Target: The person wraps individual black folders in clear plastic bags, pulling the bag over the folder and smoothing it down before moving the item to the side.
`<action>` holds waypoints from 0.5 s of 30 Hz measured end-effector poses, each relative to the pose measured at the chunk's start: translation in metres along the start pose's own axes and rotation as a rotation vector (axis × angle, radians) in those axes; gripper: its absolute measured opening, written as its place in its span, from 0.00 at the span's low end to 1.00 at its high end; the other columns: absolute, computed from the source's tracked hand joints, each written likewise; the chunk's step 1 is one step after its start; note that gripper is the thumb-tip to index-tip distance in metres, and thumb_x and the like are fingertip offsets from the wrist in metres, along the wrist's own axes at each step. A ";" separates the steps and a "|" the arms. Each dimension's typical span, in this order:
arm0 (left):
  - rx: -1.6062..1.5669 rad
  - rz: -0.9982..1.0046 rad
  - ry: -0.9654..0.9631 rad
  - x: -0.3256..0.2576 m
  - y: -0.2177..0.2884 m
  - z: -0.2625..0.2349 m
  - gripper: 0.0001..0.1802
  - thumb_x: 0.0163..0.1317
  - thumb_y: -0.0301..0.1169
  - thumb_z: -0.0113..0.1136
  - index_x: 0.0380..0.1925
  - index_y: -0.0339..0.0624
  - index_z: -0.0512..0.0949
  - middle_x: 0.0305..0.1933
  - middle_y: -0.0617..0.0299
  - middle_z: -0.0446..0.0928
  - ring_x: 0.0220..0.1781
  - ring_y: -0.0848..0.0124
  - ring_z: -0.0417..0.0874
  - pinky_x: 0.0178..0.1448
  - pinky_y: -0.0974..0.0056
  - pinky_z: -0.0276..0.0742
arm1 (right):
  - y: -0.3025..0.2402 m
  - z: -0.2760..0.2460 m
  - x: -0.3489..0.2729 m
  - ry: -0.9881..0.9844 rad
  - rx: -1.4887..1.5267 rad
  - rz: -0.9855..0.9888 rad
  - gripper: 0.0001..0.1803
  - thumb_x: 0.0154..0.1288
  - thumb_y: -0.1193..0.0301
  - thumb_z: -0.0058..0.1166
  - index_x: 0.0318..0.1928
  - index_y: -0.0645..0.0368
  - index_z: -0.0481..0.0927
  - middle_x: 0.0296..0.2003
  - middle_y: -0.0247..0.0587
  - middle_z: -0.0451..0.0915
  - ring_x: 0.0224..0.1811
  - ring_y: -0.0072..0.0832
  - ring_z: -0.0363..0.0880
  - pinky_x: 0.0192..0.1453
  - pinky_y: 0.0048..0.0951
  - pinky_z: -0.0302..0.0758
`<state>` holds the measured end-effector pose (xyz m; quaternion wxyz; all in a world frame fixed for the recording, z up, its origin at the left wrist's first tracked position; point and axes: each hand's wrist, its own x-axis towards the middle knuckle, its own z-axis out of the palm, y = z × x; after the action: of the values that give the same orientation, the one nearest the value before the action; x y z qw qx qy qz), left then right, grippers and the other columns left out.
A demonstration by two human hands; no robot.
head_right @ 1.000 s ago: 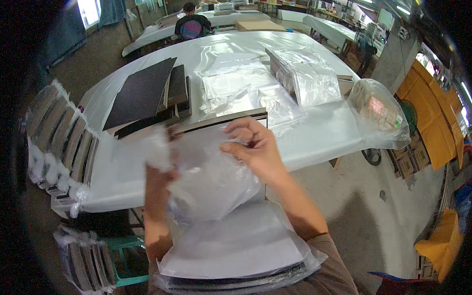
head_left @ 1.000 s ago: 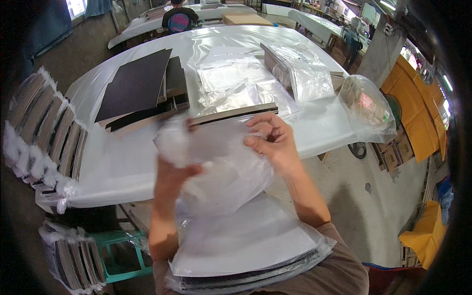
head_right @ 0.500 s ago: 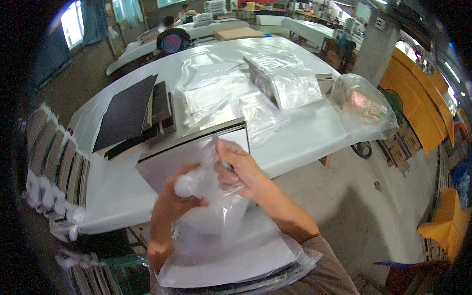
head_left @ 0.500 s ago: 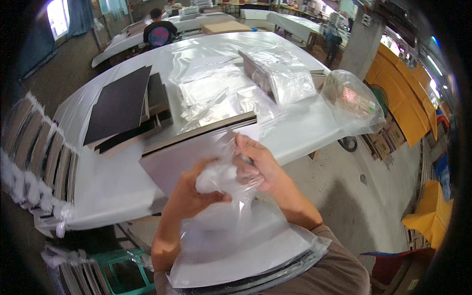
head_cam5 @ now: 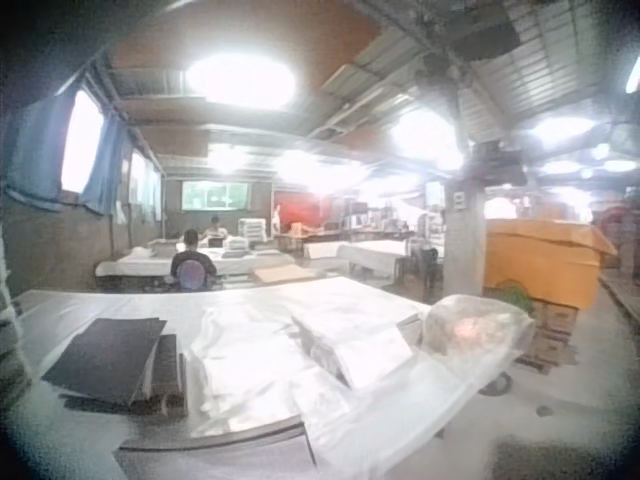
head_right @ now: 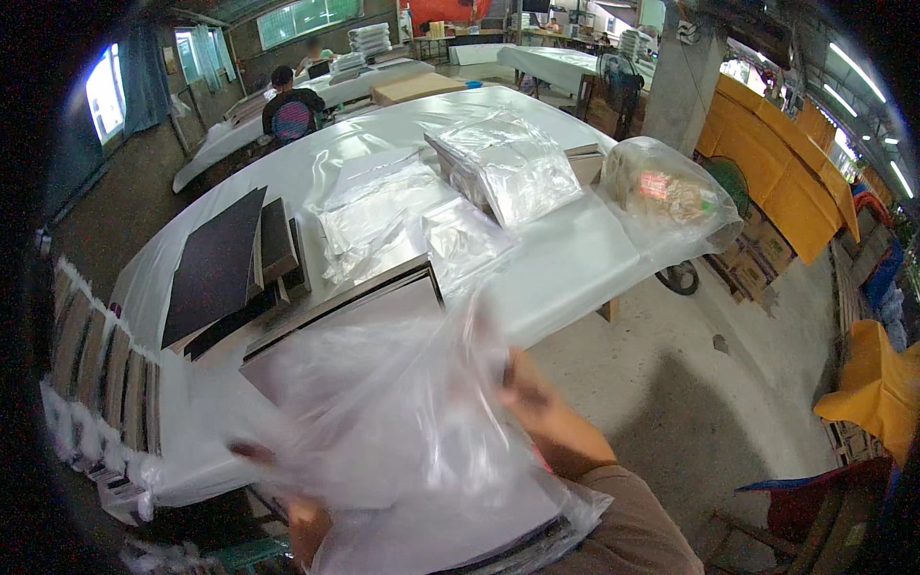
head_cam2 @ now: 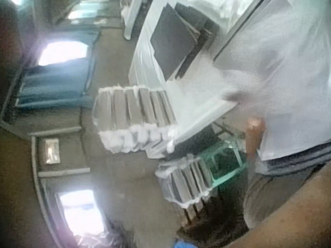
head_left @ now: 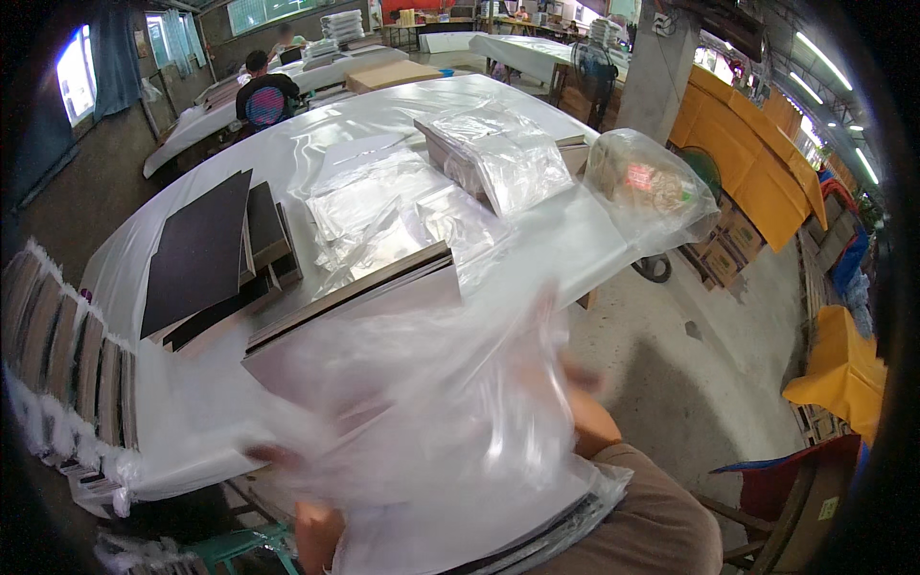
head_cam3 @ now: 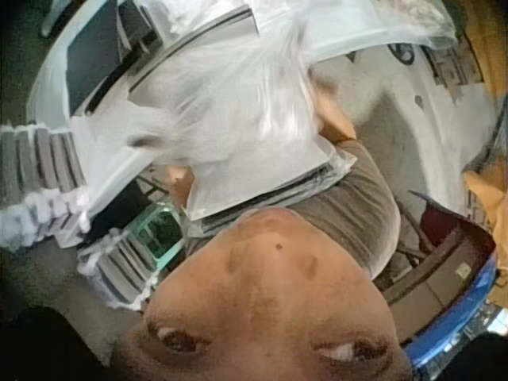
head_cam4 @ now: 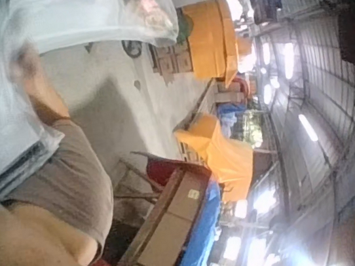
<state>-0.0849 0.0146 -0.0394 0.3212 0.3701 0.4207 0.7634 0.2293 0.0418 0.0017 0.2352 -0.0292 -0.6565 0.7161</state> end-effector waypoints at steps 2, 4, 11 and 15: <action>0.073 0.019 -0.009 -0.003 -0.004 -0.008 0.23 0.57 0.39 0.48 0.49 0.38 0.63 0.39 0.58 0.71 0.34 0.71 0.75 0.39 0.67 0.72 | 0.009 0.007 0.001 -0.044 -0.019 0.003 0.34 0.39 0.62 0.66 0.48 0.60 0.68 0.30 0.32 0.71 0.25 0.14 0.69 0.24 0.15 0.65; 0.124 0.037 -0.002 -0.009 -0.005 -0.014 0.24 0.57 0.39 0.48 0.50 0.38 0.62 0.41 0.57 0.70 0.34 0.71 0.74 0.39 0.67 0.72 | 0.015 0.012 0.001 -0.172 -0.066 0.017 0.35 0.38 0.63 0.67 0.48 0.61 0.68 0.32 0.33 0.71 0.26 0.14 0.69 0.24 0.15 0.66; 0.226 0.053 0.022 -0.015 -0.011 -0.034 0.28 0.55 0.40 0.47 0.53 0.38 0.58 0.44 0.55 0.68 0.35 0.69 0.74 0.41 0.66 0.72 | 0.013 0.008 -0.003 -0.066 -0.062 0.016 0.37 0.35 0.64 0.69 0.49 0.61 0.67 0.37 0.35 0.71 0.29 0.15 0.70 0.27 0.16 0.67; 0.288 0.113 0.004 -0.016 -0.008 -0.049 0.30 0.54 0.41 0.47 0.54 0.38 0.55 0.46 0.54 0.67 0.36 0.68 0.74 0.42 0.65 0.72 | 0.015 -0.001 -0.023 -0.025 -0.040 0.034 0.39 0.33 0.66 0.69 0.49 0.62 0.67 0.39 0.37 0.72 0.30 0.15 0.71 0.28 0.17 0.68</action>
<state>-0.1164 -0.0147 -0.0694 0.2203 0.4340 0.5052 0.7127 0.2452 0.0335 -0.0187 0.2140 -0.0360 -0.6731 0.7070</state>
